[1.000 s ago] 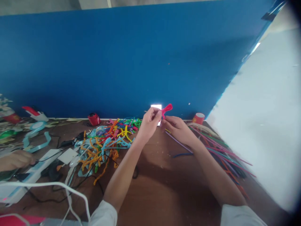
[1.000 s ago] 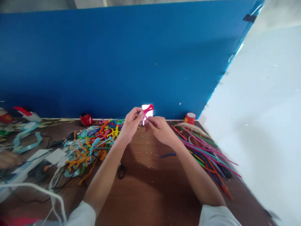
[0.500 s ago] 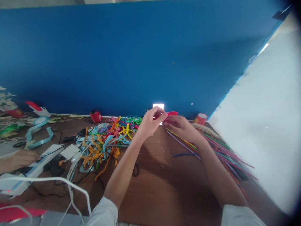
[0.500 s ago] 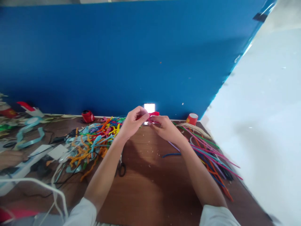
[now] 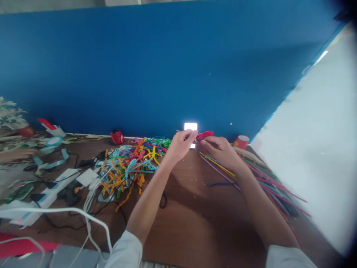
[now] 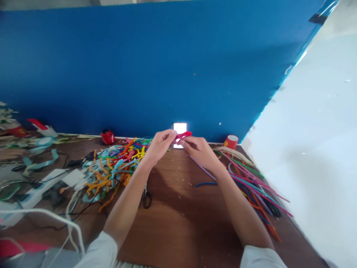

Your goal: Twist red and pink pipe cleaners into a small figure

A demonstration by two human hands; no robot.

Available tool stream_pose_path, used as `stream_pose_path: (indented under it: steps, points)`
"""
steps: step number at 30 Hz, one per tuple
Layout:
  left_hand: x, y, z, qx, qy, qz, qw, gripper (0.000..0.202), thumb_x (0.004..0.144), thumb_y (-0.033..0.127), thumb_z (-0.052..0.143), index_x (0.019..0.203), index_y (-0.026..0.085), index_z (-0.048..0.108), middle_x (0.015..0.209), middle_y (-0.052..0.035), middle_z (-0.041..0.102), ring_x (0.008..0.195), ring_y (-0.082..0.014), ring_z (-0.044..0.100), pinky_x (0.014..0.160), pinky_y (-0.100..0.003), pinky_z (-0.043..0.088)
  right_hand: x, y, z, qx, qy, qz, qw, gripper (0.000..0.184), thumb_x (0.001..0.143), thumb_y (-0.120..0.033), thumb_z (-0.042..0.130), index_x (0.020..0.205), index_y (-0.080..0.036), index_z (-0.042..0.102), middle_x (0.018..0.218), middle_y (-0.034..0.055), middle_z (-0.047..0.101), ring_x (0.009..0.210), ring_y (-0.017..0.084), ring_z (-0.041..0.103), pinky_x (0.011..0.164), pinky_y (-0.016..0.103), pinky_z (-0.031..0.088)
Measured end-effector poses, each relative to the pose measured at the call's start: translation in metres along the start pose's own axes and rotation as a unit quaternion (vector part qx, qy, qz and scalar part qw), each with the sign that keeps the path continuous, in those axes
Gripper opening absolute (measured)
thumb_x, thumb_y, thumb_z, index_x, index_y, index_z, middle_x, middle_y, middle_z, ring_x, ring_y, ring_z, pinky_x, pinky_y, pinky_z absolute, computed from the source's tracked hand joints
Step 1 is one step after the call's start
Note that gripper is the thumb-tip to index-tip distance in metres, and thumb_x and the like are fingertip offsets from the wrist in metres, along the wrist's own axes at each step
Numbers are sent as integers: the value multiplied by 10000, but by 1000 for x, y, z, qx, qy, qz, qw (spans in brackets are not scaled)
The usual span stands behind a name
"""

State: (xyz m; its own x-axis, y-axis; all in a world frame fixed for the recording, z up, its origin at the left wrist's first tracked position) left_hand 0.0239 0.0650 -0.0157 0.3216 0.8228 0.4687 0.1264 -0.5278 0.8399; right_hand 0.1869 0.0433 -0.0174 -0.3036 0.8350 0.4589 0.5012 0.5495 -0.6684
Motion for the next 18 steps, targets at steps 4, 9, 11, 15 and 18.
stream_pose_path:
  steps: [4,9,11,15,18]
  points:
    - [-1,0,-1,-3,-32,-6,999,309,953,397,491,783,162,596,702,8,508,650,-106,422,586,-242,325,0,-3,-4,-9,1,-11,1000,382,960,-453,507,717,-181,622,590,-24,530,586,123,465,582,268,343]
    - [0,3,-4,-30,-33,-3,999,279,948,399,515,839,161,614,727,-3,529,678,-112,462,612,-237,363,0,-4,-7,-2,12,-9,1000,351,959,-466,506,840,-181,674,649,-8,594,603,130,493,591,267,362]
    - [0,5,-5,-28,-23,-2,999,267,946,402,524,870,166,620,753,-11,557,675,-111,469,606,-237,369,0,-5,-7,1,19,-8,1000,334,964,-459,502,901,-187,685,662,-7,604,610,132,506,597,265,368]
    - [-1,8,-5,-3,19,10,1000,221,950,372,528,898,173,607,808,-20,602,690,-113,494,629,-243,386,-2,-11,-5,-3,31,-23,999,333,969,-456,499,866,-194,677,659,-4,609,636,143,535,625,268,381]
    - [-4,13,-4,68,56,33,996,164,963,310,504,916,179,589,866,-31,628,756,-134,531,698,-266,406,-4,-16,-1,0,24,-26,999,337,968,-467,493,847,-196,653,673,-1,627,650,151,555,642,271,395]
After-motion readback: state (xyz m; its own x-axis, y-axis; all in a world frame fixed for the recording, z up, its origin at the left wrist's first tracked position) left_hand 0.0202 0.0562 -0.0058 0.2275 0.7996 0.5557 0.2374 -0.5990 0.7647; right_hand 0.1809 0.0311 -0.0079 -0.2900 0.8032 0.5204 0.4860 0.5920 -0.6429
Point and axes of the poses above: each hand's wrist, its own x-axis towards the middle knuckle, its own z-axis out of the palm, y = z × x, the point moved 3 cm from there along x, towards the middle knuckle
